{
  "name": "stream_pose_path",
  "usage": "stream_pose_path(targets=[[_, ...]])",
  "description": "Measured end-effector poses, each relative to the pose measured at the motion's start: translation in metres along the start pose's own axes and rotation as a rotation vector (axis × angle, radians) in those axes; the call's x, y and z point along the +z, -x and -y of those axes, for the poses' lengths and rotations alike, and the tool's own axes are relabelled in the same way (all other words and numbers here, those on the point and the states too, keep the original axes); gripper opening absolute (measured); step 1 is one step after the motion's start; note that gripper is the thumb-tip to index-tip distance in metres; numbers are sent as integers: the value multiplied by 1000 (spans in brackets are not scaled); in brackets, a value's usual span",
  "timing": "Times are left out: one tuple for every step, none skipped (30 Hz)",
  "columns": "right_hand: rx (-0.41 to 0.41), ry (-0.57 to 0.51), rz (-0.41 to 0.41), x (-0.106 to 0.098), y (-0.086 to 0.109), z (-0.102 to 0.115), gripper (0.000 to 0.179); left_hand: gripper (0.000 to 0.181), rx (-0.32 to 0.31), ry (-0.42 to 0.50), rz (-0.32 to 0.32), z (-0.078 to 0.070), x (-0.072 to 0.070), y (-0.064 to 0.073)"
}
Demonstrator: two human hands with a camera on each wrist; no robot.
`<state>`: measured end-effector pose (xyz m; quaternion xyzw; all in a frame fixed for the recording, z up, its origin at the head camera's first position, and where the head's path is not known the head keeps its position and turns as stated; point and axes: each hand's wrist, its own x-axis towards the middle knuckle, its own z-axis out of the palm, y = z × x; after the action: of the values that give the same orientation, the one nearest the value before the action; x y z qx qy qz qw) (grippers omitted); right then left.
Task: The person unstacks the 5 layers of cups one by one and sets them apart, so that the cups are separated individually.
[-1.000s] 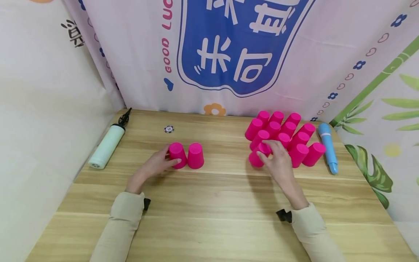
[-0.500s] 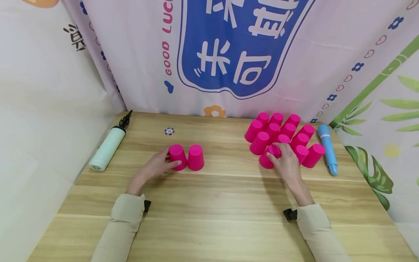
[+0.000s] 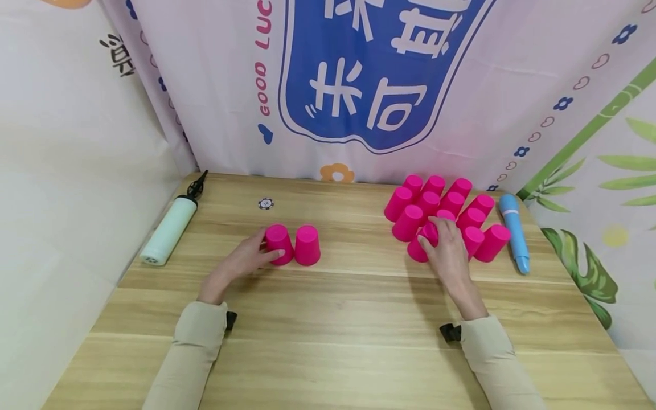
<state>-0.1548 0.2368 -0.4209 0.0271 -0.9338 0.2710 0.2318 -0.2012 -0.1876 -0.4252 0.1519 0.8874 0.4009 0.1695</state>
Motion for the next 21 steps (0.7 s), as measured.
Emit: stream_pose_path(targets=[[-38, -17, -31, 0, 0, 5, 48, 73, 0, 1, 2, -1, 0, 0], [-84, -40, -58, 1, 0, 11, 48, 73, 4, 0, 3, -1, 1, -1], [-134, -71, -76, 2, 0, 18, 47, 73, 3, 3, 4, -1, 1, -1], [-184, -109, -84, 3, 1, 27, 46, 73, 2, 3, 1, -1, 1, -1], [-234, -151, -82, 6, 1, 37, 46, 73, 2, 4, 0, -1, 1, -2], [-279, -192, -64, 9, 1, 47, 45, 72, 3, 3, -2, 0, 1, -2], [-315, -230, -34, 13, 1, 59, 46, 72, 5, -1, -4, 0, 1, -2], [-346, -258, 1, 18, 0, 71, 46, 72, 8, -4, -6, 0, 0, -1], [-371, -276, 42, 24, 0, 82, 47, 72, 6, -7, -9, 0, -1, -1], [-395, -287, 85, 31, -2, 93, 49, 72, 10, -10, -11, -1, -2, -1], [-413, -283, 133, 39, -3, 104, 50, 71, 15, -14, -12, -1, -2, 0], [-430, -272, 181, 47, -6, 114, 52, 71, 20, -17, -14, -1, -2, 0], [-445, -257, 228, 55, -8, 124, 54, 70, 22, -14, -16, -1, -2, 0], [-455, -235, 268, 64, -10, 132, 55, 70, 23, -12, -19, -1, -2, 0], [-462, -213, 302, 71, -12, 139, 56, 70, 27, -10, -19, 0, -1, 0], [-468, -191, 327, 79, -14, 144, 56, 70, 33, -8, -16, 0, -1, -1], [-469, -167, 343, 85, -15, 149, 55, 70, 41, -9, -12, 1, 0, -1], [-468, -155, 351, 91, -16, 151, 53, 69, 44, -6, -10, 1, 1, -1], [-465, -144, 354, 96, -17, 154, 51, 69, 44, -5, -10, 1, 1, -2], [-461, -136, 352, 100, -18, 156, 49, 69, 45, -9, -15, 1, 1, -2], [-460, -131, 349, 103, -19, 157, 47, 68, 48, -10, -18, 1, 0, -2]])
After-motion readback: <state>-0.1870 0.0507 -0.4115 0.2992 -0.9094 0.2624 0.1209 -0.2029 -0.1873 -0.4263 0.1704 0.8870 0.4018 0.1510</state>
